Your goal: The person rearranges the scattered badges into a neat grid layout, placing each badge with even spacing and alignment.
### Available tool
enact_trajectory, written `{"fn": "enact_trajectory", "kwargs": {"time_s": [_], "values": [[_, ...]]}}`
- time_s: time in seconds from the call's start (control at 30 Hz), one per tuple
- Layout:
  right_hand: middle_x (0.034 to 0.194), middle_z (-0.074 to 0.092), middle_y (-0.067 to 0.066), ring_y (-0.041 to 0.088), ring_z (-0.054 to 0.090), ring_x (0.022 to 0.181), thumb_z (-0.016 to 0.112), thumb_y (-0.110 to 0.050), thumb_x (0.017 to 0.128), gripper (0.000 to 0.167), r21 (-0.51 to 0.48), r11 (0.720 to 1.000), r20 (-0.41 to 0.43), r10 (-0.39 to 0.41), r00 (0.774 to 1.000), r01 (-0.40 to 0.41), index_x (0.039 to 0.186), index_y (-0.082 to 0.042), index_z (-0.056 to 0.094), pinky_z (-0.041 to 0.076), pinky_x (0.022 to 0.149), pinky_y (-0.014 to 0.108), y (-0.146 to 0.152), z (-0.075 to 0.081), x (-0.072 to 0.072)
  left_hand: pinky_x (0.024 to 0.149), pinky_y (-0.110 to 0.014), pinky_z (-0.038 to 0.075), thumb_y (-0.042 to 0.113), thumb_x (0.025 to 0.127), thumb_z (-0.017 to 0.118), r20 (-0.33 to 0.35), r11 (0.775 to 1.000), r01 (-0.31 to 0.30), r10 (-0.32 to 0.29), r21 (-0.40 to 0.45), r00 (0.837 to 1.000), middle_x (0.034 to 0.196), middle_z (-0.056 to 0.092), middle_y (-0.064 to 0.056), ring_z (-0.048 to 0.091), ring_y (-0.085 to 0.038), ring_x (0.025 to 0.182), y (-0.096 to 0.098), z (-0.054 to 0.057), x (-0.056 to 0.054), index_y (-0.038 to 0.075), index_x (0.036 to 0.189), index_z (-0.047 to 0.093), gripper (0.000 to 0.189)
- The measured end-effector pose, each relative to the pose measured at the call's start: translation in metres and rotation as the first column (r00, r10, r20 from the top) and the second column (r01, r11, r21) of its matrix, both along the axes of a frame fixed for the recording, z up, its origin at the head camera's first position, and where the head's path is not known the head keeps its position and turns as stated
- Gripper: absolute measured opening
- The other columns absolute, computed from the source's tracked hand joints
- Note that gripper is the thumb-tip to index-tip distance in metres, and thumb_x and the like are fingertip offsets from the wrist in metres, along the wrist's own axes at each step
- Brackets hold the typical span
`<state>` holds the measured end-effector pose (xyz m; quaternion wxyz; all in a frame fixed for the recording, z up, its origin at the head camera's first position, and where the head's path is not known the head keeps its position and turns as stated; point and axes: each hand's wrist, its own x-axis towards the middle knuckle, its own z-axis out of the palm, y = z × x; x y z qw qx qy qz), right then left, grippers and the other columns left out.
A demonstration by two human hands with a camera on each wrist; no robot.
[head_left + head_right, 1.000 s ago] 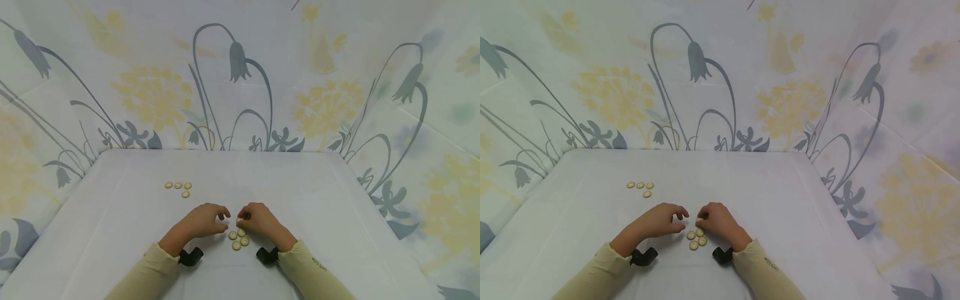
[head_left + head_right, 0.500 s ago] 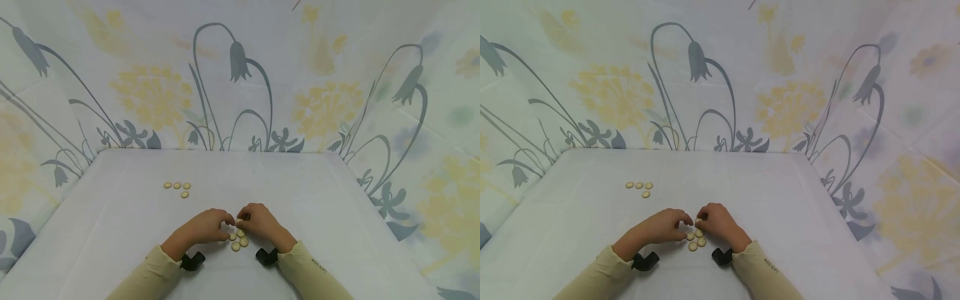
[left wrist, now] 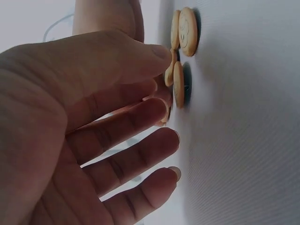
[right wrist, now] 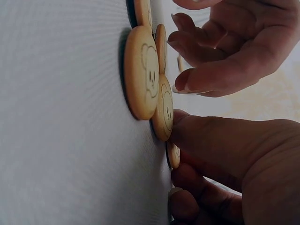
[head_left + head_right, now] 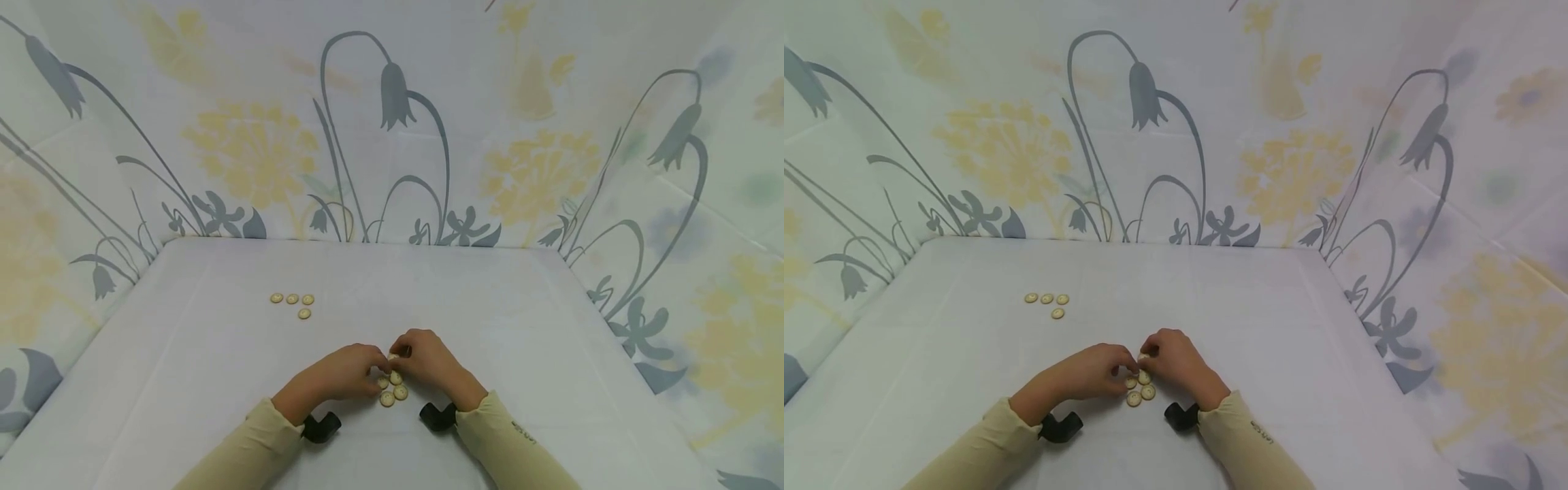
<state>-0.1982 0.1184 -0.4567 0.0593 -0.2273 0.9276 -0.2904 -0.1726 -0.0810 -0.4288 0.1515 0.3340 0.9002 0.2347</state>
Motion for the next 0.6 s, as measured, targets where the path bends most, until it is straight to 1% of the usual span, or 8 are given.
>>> {"fn": "enact_trajectory", "kwargs": {"time_s": [0.17, 0.3, 0.47, 0.6], "values": [[0.087, 0.068, -0.005, 0.008, 0.059, 0.079, 0.075, -0.024, 0.083, 0.015, -0.002, 1.0, 0.01, -0.009, 1.0, 0.009, 0.093, -0.014, 0.075, 0.048, 0.07, 0.025, 0.0005, -0.0012, 0.0007, 0.081, -0.028, 0.048, 0.013, 0.082, 0.072, -0.023, 0.999, 0.036, -0.036, -0.007, 0.999, 0.1, 0.067, 0.005, 0.058, -0.009, 0.088, 0.0029, -0.0035, 0.0009, 0.015, 0.098, 0.074, 0.017], [0.087, 0.068, -0.005, 0.008, 0.059, 0.079, 0.074, -0.024, 0.082, 0.014, -0.009, 1.0, 0.002, -0.008, 1.0, 0.008, 0.093, -0.014, 0.075, 0.048, 0.07, 0.025, 0.0008, -0.0018, 0.0021, 0.083, -0.027, 0.048, 0.012, 0.083, 0.071, -0.06, 0.998, 0.06, -0.061, -0.02, 0.996, 0.098, 0.066, 0.006, 0.058, -0.007, 0.089, 0.0047, -0.0062, 0.0021, 0.015, 0.097, 0.074, 0.016], [0.087, 0.068, -0.005, 0.008, 0.059, 0.08, 0.074, -0.024, 0.083, 0.015, -0.009, 1.0, -0.012, -0.006, 1.0, 0.006, 0.093, -0.014, 0.075, 0.048, 0.07, 0.025, 0.0004, -0.0015, 0.002, 0.085, -0.027, 0.05, 0.012, 0.083, 0.071, -0.087, 0.998, 0.055, -0.058, -0.039, 0.995, 0.097, 0.066, 0.006, 0.06, -0.007, 0.09, 0.0057, -0.0056, 0.0028, 0.015, 0.098, 0.075, 0.015], [0.087, 0.068, -0.005, 0.008, 0.059, 0.08, 0.074, -0.024, 0.083, 0.015, -0.013, 1.0, -0.006, -0.007, 1.0, 0.007, 0.094, -0.013, 0.075, 0.048, 0.07, 0.025, -0.0001, -0.0008, 0.0019, 0.083, -0.027, 0.05, 0.013, 0.082, 0.072, -0.111, 0.997, 0.042, -0.049, -0.066, 0.993, 0.095, 0.066, 0.006, 0.059, -0.007, 0.086, 0.0056, -0.0041, 0.0034, 0.016, 0.096, 0.075, 0.015]]}}
